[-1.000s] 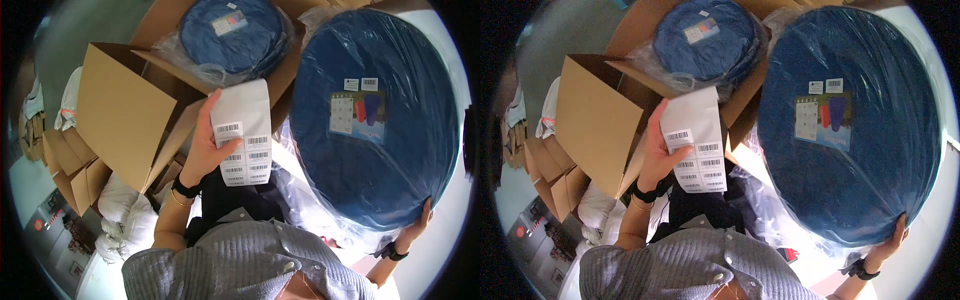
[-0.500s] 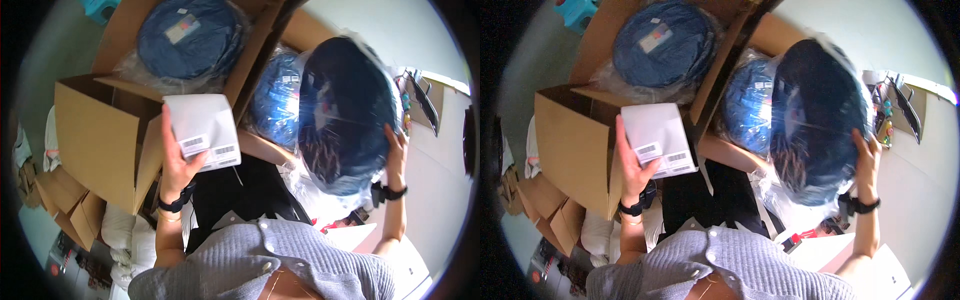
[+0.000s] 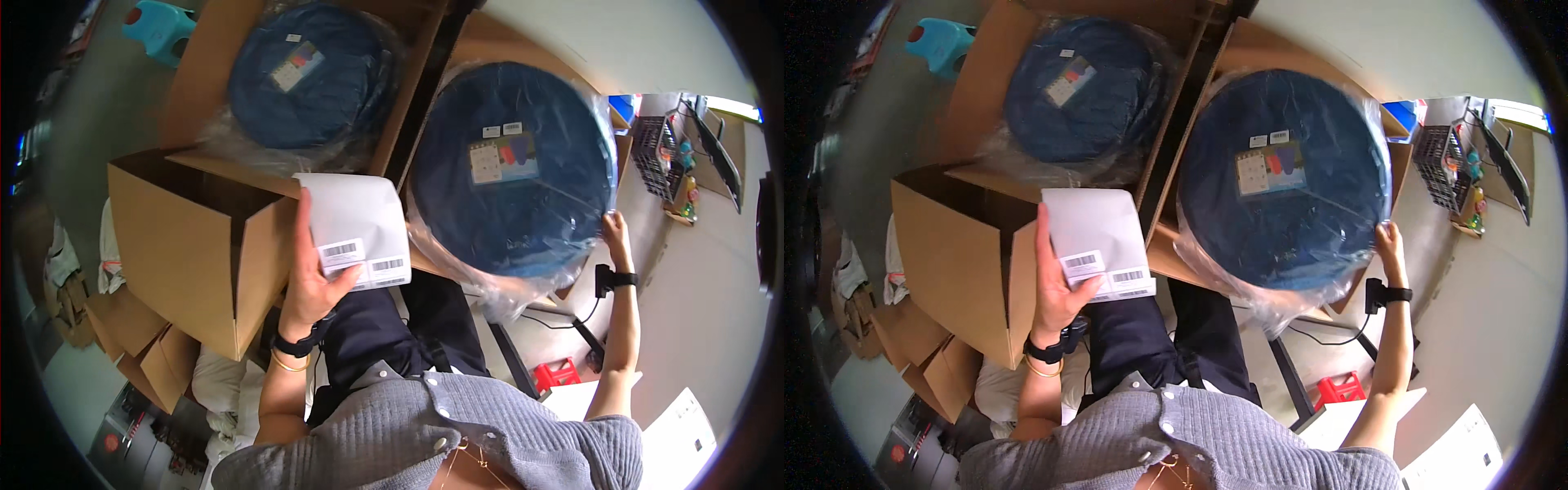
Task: The person places blue circular items wrapped in plastic into cardboard boxes. They then fold the flaps of the boxes closed and move them aside. The person repeats this process with another box, placing a similar item inside and closing the box.
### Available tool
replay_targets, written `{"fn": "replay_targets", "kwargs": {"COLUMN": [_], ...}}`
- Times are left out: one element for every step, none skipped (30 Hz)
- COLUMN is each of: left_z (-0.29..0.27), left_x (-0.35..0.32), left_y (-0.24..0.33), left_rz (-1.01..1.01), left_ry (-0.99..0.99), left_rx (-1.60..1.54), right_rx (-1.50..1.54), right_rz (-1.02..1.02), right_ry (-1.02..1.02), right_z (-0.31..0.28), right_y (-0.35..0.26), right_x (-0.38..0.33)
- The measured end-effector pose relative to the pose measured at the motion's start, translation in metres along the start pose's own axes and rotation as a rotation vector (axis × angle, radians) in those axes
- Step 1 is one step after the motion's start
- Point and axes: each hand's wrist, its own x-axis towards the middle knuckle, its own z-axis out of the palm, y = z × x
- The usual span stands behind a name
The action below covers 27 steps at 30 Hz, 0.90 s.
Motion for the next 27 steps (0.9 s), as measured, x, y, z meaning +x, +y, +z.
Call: {"fn": "replay_targets", "kwargs": {"left_z": [0.004, 0.005, 0.004, 0.001, -0.006, -0.015, -0.028, -0.041, -0.052, -0.065, -0.080, -0.102, -0.123, -0.145, -0.172, -0.185, -0.211, -0.267, -0.265, -0.264, -0.234, -0.208, -0.184, -0.161, -0.136, -0.110, -0.086], "left_x": [0.001, 0.006, 0.011, 0.017, 0.023, 0.032, 0.042, 0.053, 0.068, 0.083, 0.100, 0.118, 0.135, 0.151, 0.165, 0.178, 0.192, 0.198, 0.204, 0.208, 0.209, 0.209, 0.205, 0.200, 0.195, 0.190, 0.184], "left_y": [0.001, -0.004, -0.005, -0.004, -0.005, -0.005, -0.005, -0.006, -0.012, -0.019, -0.027, -0.040, -0.053, -0.061, -0.071, -0.076, -0.086, -0.106, -0.113, -0.114, -0.112, -0.103, -0.092, -0.080, -0.072, -0.067, -0.061], "left_rz": [0.010, 0.023, 0.028, 0.029, 0.056, 0.061, 0.066, 0.073, 0.090, 0.104, 0.118, 0.157, 0.113, 0.116, 0.058, -0.015, 0.000, -0.096, -0.128, -0.160, -0.211, -0.264, -0.235, -0.205, -0.177, -0.170, -0.148], "left_ry": [0.010, 0.025, 0.043, 0.061, 0.073, 0.105, 0.136, 0.160, 0.195, 0.226, 0.252, 0.237, 0.236, 0.240, 0.234, 0.237, 0.198, 0.275, 0.287, 0.306, 0.299, 0.301, 0.227, 0.162, 0.096, 0.018, -0.074], "left_rx": [0.032, 0.051, 0.092, 0.135, 0.133, 0.128, 0.130, 0.123, 0.143, 0.164, 0.185, 0.247, 0.249, 0.348, 0.275, 0.338, 0.562, 0.770, 0.806, 0.848, 0.727, 0.622, 0.575, 0.534, 0.482, 0.490, 0.453], "right_rx": [-0.255, -0.545, -0.513, -0.478, -0.301, -0.255, -0.224, -0.198, -0.213, -0.225, -0.211, -0.227, -0.216, -0.197, -0.239, -0.253, -0.206, -0.149, -0.195, -0.202, -0.236, -0.263, -0.254, -0.248, -0.264, -0.280, -0.257], "right_rz": [0.017, 0.034, -0.061, -0.153, -0.084, -0.121, -0.093, -0.061, -0.090, -0.115, -0.098, -0.040, 0.004, 0.046, 0.035, 0.067, 0.071, 0.060, 0.101, 0.133, 0.126, 0.107, 0.118, 0.152, 0.164, 0.174, 0.194], "right_ry": [0.037, 0.125, 0.096, 0.065, -0.039, -0.102, -0.172, -0.233, -0.271, -0.308, -0.348, -0.375, -0.391, -0.412, -0.432, -0.430, -0.413, -0.410, -0.424, -0.395, -0.386, -0.388, -0.398, -0.449, -0.438, -0.427, -0.404], "right_z": [0.028, 0.027, 0.041, 0.060, 0.086, 0.108, 0.131, 0.150, 0.161, 0.172, 0.182, 0.193, 0.201, 0.211, 0.220, 0.228, 0.237, 0.251, 0.252, 0.254, 0.250, 0.249, 0.247, 0.238, 0.226, 0.214, 0.199], "right_y": [0.031, 0.048, 0.063, 0.069, 0.053, 0.034, 0.014, 0.001, -0.003, -0.007, -0.013, -0.012, -0.015, -0.019, -0.028, -0.022, -0.017, -0.014, -0.007, -0.008, 0.000, 0.009, 0.012, -0.003, -0.006, -0.008, -0.016], "right_x": [0.010, 0.004, -0.001, -0.007, -0.023, -0.044, -0.062, -0.077, -0.090, -0.102, -0.113, -0.122, -0.132, -0.142, -0.150, -0.159, -0.165, -0.169, -0.177, -0.187, -0.199, -0.208, -0.216, -0.218, -0.225, -0.230, -0.231]}}
